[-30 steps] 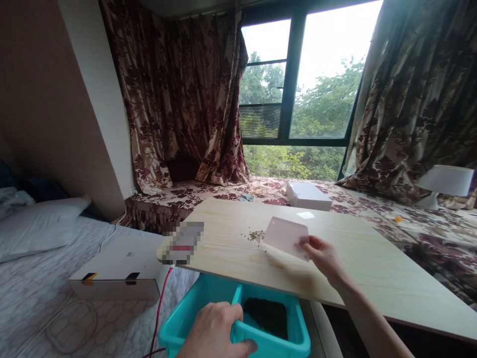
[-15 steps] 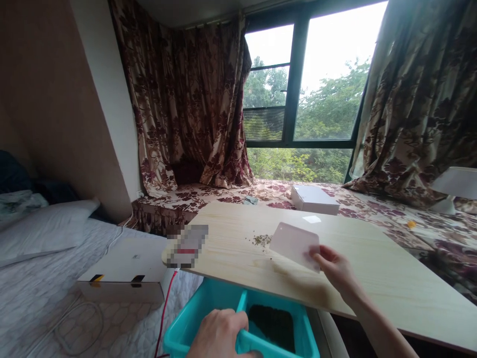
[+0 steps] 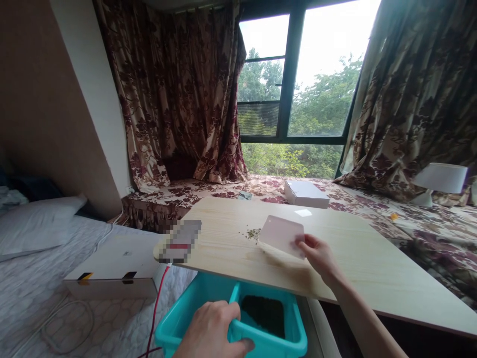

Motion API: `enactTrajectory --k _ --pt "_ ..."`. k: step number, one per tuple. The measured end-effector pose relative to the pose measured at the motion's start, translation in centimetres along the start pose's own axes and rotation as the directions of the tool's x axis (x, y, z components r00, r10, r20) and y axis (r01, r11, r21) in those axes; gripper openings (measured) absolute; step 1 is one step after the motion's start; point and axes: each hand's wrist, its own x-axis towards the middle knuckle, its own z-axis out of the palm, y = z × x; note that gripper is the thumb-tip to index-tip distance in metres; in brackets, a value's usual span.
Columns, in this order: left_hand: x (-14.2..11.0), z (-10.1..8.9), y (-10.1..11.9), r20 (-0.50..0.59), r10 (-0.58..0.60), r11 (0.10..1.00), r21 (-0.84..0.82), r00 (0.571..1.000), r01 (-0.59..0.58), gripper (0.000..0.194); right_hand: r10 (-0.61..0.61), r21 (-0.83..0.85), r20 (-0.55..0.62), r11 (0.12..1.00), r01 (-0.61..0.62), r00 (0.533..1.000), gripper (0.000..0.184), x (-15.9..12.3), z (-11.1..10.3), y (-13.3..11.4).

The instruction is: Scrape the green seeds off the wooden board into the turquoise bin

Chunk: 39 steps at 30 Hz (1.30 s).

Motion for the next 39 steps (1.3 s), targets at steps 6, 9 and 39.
enactTrajectory --k 6,9,39 --pt "0.0 -0.3 0.2 -0.012 0.022 1.0 -0.005 1.0 -0.022 0.014 -0.032 -0.015 0.056 0.999 0.033 0.998 0.022 0.1 0.7 0.0" --pt "0.0 -0.3 0.2 -0.009 0.005 1.0 -0.004 1.0 -0.005 0.014 -0.037 -0.019 0.067 0.999 0.038 0.997 0.02 0.1 0.4 -0.1" --pt "-1.2 -1.5 -1.4 -0.101 0.012 1.0 -0.017 0.995 -0.014 0.02 -0.013 0.092 0.19 0.996 -0.005 0.982 0.029 -0.2 2.5 -0.3"
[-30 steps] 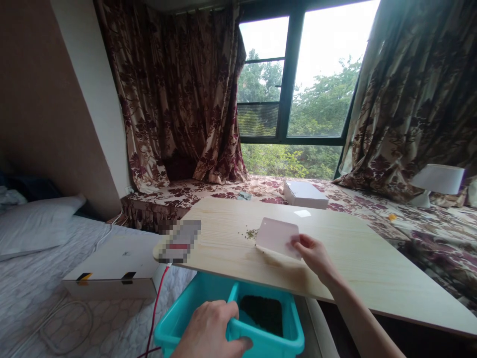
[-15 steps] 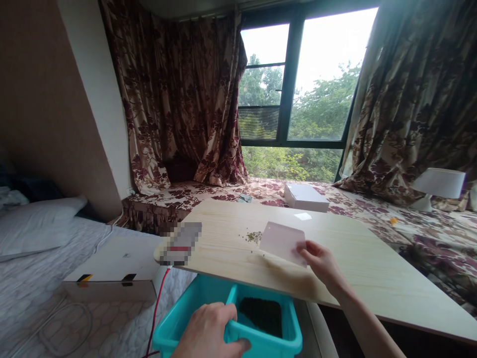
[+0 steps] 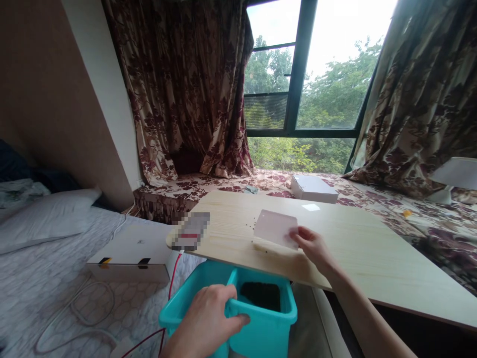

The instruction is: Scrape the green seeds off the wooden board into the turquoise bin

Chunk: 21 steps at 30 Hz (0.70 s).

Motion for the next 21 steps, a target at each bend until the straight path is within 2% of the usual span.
enactTrajectory --k 4,8,12,15,18,20,21 --pt "-0.1 -0.4 -0.3 0.017 -0.013 1.0 -0.023 1.0 0.014 0.017 0.018 -0.005 0.077 1.0 -0.018 0.997 0.027 0.8 1.3 0.0" --pt "-0.1 -0.7 -0.6 0.024 -0.033 0.999 -0.02 0.999 0.033 0.015 0.022 -0.011 0.137 1.0 -0.021 0.99 0.025 1.0 1.7 -0.4" --pt "0.2 -0.4 -1.4 0.036 -0.049 0.999 0.002 0.998 0.049 0.016 0.032 -0.021 0.26 0.999 -0.028 0.965 0.028 0.2 1.5 -1.4" --pt "0.3 -0.1 -1.9 0.02 -0.036 0.999 0.001 0.999 0.036 0.012 0.057 -0.041 0.33 0.998 -0.046 0.942 0.029 -1.4 1.3 -1.8" --pt "0.5 0.1 -1.6 0.043 -0.022 1.0 -0.018 0.999 0.023 0.011 0.041 0.01 0.387 0.999 -0.049 0.921 0.031 -3.0 0.9 -1.5" --pt "0.8 0.2 -1.0 0.083 -0.016 1.0 -0.009 0.996 0.017 0.012 0.031 0.031 0.394 0.998 -0.047 0.918 0.033 -3.4 0.1 -1.1" --pt "1.1 0.4 -0.7 0.103 -0.005 1.0 0.009 0.995 0.004 0.012 0.019 0.027 0.352 0.999 -0.031 0.936 0.034 -3.3 -0.5 -0.9"
